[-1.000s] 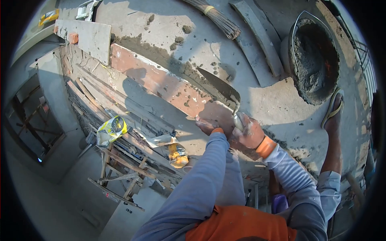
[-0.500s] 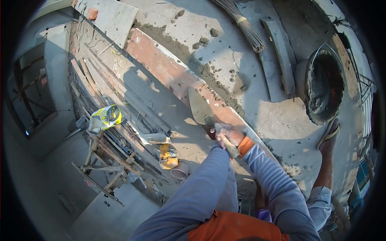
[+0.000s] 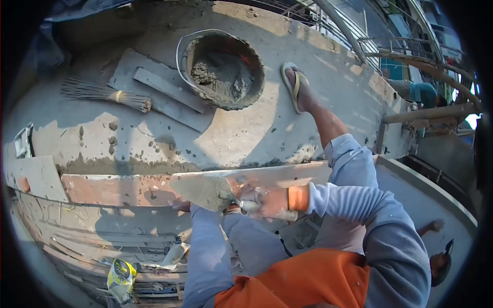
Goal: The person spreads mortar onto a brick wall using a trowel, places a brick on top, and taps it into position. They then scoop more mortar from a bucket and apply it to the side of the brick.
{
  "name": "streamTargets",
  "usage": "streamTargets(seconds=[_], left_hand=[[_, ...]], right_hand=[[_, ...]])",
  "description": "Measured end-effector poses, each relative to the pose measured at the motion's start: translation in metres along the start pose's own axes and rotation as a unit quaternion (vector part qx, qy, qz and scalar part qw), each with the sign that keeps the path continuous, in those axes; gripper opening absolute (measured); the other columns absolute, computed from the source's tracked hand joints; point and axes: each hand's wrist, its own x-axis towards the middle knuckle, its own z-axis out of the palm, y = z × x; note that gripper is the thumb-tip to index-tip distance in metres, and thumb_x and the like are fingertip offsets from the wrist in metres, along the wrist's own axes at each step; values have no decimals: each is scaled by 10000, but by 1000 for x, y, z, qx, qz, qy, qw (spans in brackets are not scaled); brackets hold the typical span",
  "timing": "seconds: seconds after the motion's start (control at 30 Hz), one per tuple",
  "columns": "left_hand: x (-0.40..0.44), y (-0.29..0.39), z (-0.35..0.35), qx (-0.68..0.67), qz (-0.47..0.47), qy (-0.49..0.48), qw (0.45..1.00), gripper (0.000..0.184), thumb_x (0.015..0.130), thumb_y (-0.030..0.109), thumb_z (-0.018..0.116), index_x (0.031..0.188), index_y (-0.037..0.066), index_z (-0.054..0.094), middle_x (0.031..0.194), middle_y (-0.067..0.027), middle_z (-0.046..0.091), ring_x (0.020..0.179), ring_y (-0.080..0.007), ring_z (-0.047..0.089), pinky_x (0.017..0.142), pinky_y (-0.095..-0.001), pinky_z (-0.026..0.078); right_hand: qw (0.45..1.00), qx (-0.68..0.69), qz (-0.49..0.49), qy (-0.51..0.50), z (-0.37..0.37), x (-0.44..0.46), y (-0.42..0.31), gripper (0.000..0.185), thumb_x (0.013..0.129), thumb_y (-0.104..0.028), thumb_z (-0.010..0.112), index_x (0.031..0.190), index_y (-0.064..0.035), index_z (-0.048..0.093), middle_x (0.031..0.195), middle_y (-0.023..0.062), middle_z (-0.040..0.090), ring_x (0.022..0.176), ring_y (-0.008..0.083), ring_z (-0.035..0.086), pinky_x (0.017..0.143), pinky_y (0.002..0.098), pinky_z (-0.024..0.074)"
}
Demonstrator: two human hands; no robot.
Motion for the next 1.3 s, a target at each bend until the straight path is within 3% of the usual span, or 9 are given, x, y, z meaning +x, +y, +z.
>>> streamTargets(seconds=[0.03,0.07,0.13,0.23,0.4,0.47,0.6,1.0,1.3], left_hand=[[-39,-7,29,24,22,-68,997,341,969,271,386,1129,-13,489,1147,-141,574,1014,-237,598,827,-351,486],[-69,-15,48,46,39,-121,991,343,968,274,388,1129,-12,490,1146,-139,574,1012,-236,598,825,-351,486],[-108,-34,68,84,64,-188,976,346,967,279,391,1130,-9,492,1145,-137,575,1007,-236,598,822,-350,486],[-111,-58,69,126,89,-223,963,351,964,288,396,1132,-4,494,1142,-133,576,1001,-234,598,818,-349,486],[-81,-85,27,173,107,-221,954,360,959,303,404,1134,4,498,1138,-127,578,989,-232,598,810,-347,487],[-67,-95,12,181,114,-221,951,363,957,309,407,1135,7,499,1137,-124,578,984,-231,598,807,-346,487],[-50,-85,0,176,137,-233,947,370,953,321,414,1137,13,502,1133,-119,579,975,-229,598,801,-345,488],[52,-98,-90,162,172,-256,937,390,941,357,433,1143,32,512,1124,-104,583,947,-224,599,783,-340,489],[147,-10,-216,166,238,-245,925,406,933,384,448,1148,46,518,1117,-92,586,926,-220,599,770,-337,490]], right_hand=[[999,24,23,12,0,-27,-16,242,810,-183,591,1017,-61,560,713,116,614,493,186,597,510,319,499],[991,-53,-95,84,17,-25,21,302,789,-200,595,1046,-48,554,779,156,634,605,261,636,617,369,518],[972,-93,-149,154,7,-61,0,358,747,-210,606,1049,-26,548,848,186,636,772,323,642,723,422,501],[960,-35,-144,237,12,-37,22,335,701,-193,611,984,-24,549,846,200,610,829,390,595,735,449,467],[946,-6,-149,287,2,-31,14,343,696,-223,601,946,6,547,838,220,607,821,401,599,742,457,475],[965,-8,-86,249,-10,-53,1,318,698,-229,617,900,16,629,879,228,635,864,370,625,776,432,490],[933,-84,-128,325,-13,-44,6,316,696,-255,642,858,17,644,836,213,646,831,366,636,757,443,499],[909,-80,-184,365,-48,-81,-11,411,714,-244,637,1015,24,555,784,223,624,786,395,624,699,463,496],[867,-12,-196,458,-65,-89,-6,281,649,-143,587,863,33,631,823,245,641,817,390,635,723,441,500]])
